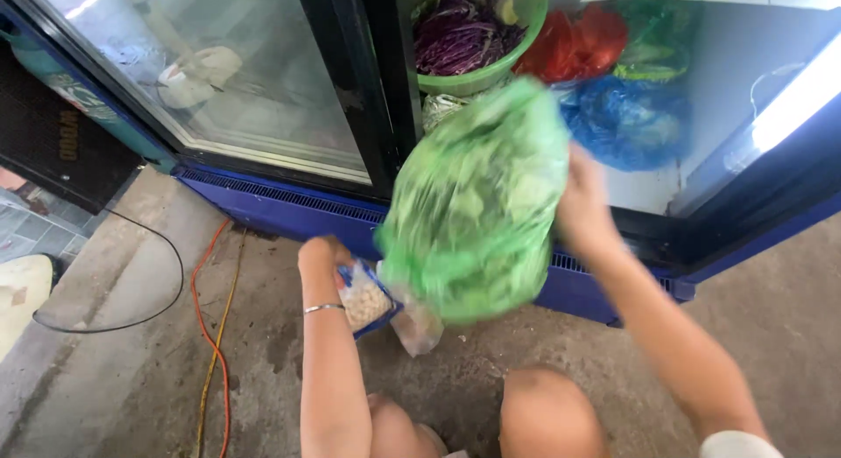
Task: Cleaning the interior shelves and bottom of a commercial refrigerator.
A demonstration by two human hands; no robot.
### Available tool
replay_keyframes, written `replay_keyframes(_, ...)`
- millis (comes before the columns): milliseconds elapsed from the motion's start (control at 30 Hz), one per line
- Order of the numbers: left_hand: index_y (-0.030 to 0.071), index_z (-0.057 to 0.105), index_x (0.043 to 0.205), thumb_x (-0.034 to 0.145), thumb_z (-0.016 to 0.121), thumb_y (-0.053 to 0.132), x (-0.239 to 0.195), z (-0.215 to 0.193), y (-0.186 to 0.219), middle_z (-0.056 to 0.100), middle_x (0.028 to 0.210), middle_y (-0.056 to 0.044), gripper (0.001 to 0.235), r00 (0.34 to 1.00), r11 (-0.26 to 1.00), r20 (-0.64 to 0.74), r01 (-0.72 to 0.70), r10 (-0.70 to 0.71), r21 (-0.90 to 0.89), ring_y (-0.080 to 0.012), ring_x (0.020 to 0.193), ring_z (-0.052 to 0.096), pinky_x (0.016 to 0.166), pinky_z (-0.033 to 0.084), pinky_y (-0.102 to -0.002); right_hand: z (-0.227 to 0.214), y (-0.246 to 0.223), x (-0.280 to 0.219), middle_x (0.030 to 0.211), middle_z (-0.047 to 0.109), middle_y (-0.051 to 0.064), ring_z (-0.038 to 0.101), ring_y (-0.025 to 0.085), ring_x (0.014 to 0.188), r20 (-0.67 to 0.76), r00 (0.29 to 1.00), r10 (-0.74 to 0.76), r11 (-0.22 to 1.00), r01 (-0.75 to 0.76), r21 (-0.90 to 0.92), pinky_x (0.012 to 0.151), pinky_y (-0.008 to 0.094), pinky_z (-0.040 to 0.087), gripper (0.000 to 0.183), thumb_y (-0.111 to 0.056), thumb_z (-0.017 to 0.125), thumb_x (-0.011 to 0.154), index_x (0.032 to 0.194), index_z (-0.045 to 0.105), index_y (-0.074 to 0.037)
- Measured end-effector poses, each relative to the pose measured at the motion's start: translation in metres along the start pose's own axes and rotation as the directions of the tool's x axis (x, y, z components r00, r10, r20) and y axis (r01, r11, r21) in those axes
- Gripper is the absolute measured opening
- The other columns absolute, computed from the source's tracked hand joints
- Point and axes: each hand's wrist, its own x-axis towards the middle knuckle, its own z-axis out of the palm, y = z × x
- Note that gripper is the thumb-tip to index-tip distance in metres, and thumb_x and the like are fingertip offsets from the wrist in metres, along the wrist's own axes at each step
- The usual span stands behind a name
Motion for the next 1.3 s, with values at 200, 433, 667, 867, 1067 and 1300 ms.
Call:
replay_keyframes(200,0.002,0.073,0.113,0.099,0.054,0.039,-0.056,-0.002,0.052,0.077,0.108,-0.017,0.044,0.962,0.915,-0.045,-0.27,0.27,-0.298,-0.0318,0.088,0.074,0.073,0.061,-0.05,0.057,0.064,-0.021,0.1,0.076,0.008,0.063,0.017,0.087,0.104,0.99,0.1,0.995,-0.098,-0.025,0.079,0.033,0.053,0.022,-0.016,0.061,0.102,0.117,0.073,-0.003)
replay_keyframes(433,0.003,0.072,0.119,0.102,0.05,0.051,-0.127,0.003,0.139,0.077,0.115,-0.014,0.056,0.844,0.808,-0.097,-0.533,0.527,-0.252,-0.029,0.098,0.077,0.082,0.063,-0.046,-0.076,0.157,0.019,0.117,0.064,0.032,0.065,0.045,0.101,-0.379,0.891,-0.248,0.769,-0.057,-0.636,0.088,0.05,0.052,0.04,-0.021,0.061,0.111,0.134,0.046,0.008)
replay_keyframes(667,0.007,0.076,0.114,0.099,0.057,0.046,-0.159,0.018,0.189,0.077,0.107,-0.018,0.047,0.602,0.682,-0.37,-0.718,0.708,0.137,-0.0356,0.104,0.072,0.092,0.055,-0.041,-0.023,0.236,0.041,0.103,0.066,0.036,0.066,0.052,0.093,-0.148,0.988,0.038,0.489,-0.148,-0.86,0.076,0.065,0.049,0.034,-0.006,0.052,0.093,0.124,0.048,0.004)
replay_keyframes(867,0.008,0.071,0.119,0.098,0.057,0.038,-0.186,0.038,0.22,0.077,0.108,-0.016,0.04,0.503,0.535,-0.281,-0.844,0.817,0.045,-0.0334,0.102,0.074,0.09,0.056,-0.04,0.065,0.175,0.06,0.102,0.07,0.019,0.069,0.04,0.094,0.09,0.977,-0.196,0.89,0.215,-0.401,0.084,0.045,0.056,0.013,-0.014,0.072,0.087,0.099,0.075,-0.008)
replay_keyframes(1067,0.005,0.069,0.12,0.098,0.057,0.037,-0.164,0.046,0.237,0.075,0.11,-0.019,0.041,0.466,0.493,-0.237,-0.867,0.852,0.068,-0.0354,0.104,0.072,0.09,0.055,-0.041,-0.04,0.117,0.036,0.107,0.071,0.008,0.061,0.039,0.105,0.188,0.967,0.173,0.594,0.05,-0.803,0.088,0.063,0.043,0.025,-0.03,0.073,0.086,0.109,0.08,-0.032)
replay_keyframes(1300,0.004,0.068,0.122,0.099,0.057,0.039,-0.139,0.081,0.273,0.074,0.114,-0.021,0.044,0.431,0.45,-0.144,-0.881,0.891,0.147,-0.0359,0.108,0.071,0.094,0.054,-0.041,-0.119,0.217,0.038,0.115,0.069,0.015,0.068,0.033,0.108,-0.227,0.941,0.25,0.154,-0.27,-0.951,0.087,0.049,0.055,0.018,-0.017,0.062,0.097,0.106,0.078,-0.016)
